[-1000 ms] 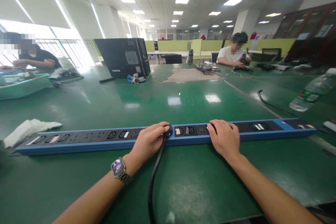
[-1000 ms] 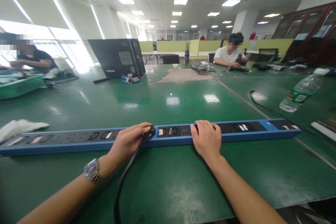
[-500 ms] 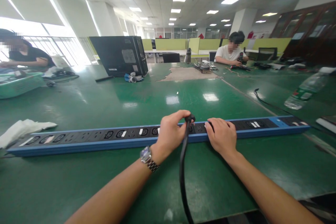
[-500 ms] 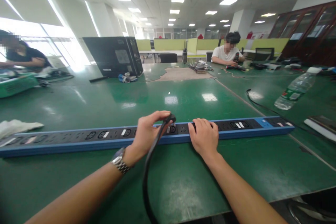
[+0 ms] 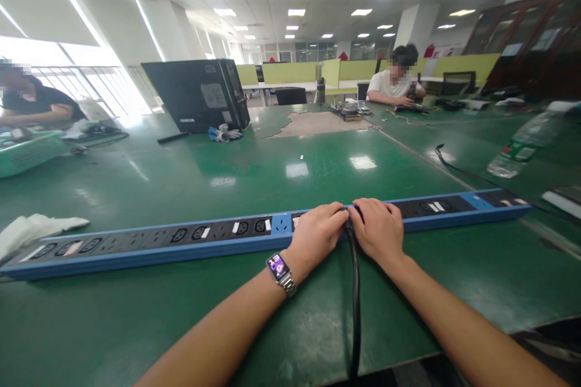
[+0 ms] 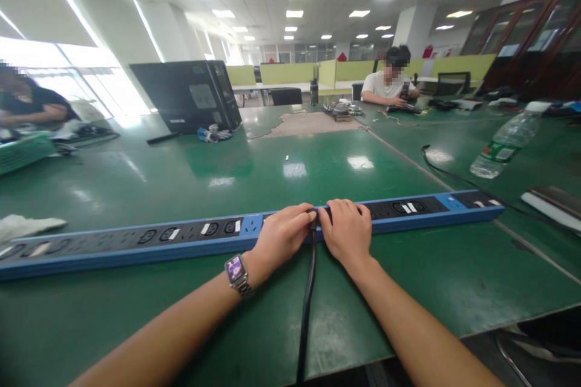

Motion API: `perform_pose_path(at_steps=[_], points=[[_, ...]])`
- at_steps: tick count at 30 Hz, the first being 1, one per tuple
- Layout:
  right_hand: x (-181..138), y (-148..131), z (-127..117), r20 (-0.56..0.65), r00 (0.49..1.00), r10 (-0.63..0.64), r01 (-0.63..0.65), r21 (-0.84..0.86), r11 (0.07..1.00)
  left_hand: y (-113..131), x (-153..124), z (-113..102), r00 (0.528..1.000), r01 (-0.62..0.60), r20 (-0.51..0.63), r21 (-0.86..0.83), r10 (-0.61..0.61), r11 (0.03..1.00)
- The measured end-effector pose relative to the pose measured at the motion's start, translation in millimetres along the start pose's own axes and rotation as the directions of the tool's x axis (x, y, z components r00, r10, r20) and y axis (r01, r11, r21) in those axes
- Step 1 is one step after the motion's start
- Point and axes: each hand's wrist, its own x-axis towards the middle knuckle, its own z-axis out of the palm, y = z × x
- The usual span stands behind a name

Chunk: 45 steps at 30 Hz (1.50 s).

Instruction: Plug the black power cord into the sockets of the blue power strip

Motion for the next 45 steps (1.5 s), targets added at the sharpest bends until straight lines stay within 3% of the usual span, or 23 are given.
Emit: perform_pose_path(at_steps=[3, 6, 7, 9, 11, 12, 14, 16, 21, 25, 32, 37, 41, 45], points=[[0, 1, 1, -0.009, 1.000, -0.006, 0.006, 0.002, 1.000, 0, -10, 8, 0.998, 0.005, -0.069, 0.006, -0.005, 1.000], [0, 1, 2, -0.010, 1.000, -0.009, 0.009, -0.004, 1.000, 1, -6, 13, 0.978, 0.058, -0.191, -0.110, -0.078, 0.992], [0, 1, 2, -0.011, 1.000, -0.008, 0.008, -0.007, 1.000, 2, -1, 12, 0.954, 0.088, -0.267, -0.183, -0.136, 0.979], [-1, 1, 2, -0.015, 1.000, -0.005, 0.005, -0.007, 1.000, 3, 13, 4, 0.861, 0.136, -0.424, -0.339, -0.280, 0.931], [-1, 1, 1, -0.023, 1.000, -0.006, 0.006, 0.001, 1.000, 0, 22, -13, 0.777, 0.148, -0.507, -0.429, -0.373, 0.891], [-2, 1, 1, -0.025, 1.000, -0.007, 0.007, 0.005, 1.000, -5, 21, -25, 0.769, 0.151, -0.514, -0.430, -0.379, 0.890], [-2, 2, 1, -0.026, 1.000, -0.008, 0.008, 0.009, 1.000, -20, 6, -52, 0.801, 0.179, -0.486, -0.363, -0.350, 0.914], [-2, 2, 1, -0.023, 1.000, -0.007, 0.007, 0.009, 1.000, -40, -28, -81, 0.837, 0.258, -0.425, -0.248, -0.344, 0.934], [-1, 1, 2, -0.018, 1.000, 0.004, -0.004, 0.014, 1.000, -83, -127, -141, 0.818, 0.502, -0.328, 0.008, -0.473, 0.865], [-2, 2, 2, -0.019, 1.000, 0.011, -0.011, 0.000, 1.000, -95, -150, -163, 0.841, 0.501, -0.303, 0.121, -0.449, 0.857], [-3, 3, 3, -0.025, 1.000, -0.003, 0.003, -0.002, 1.000, -96, -145, -173, 0.914, 0.377, -0.171, 0.029, -0.367, 0.926], [-3, 4, 4, -0.022, 1.000, 0.004, -0.004, 0.002, 1.000, -97, -152, -156, 0.908, 0.333, -0.274, 0.012, -0.317, 0.943], [-3, 4, 4, -0.015, 1.000, 0.005, -0.005, 0.001, 1.000, -97, -152, -149, 0.925, 0.323, -0.212, 0.004, -0.314, 0.947], [-3, 4, 4, -0.021, 1.000, 0.003, -0.003, 0.001, 1.000, -94, -155, -150, 0.930, 0.301, -0.225, 0.017, -0.290, 0.953]])
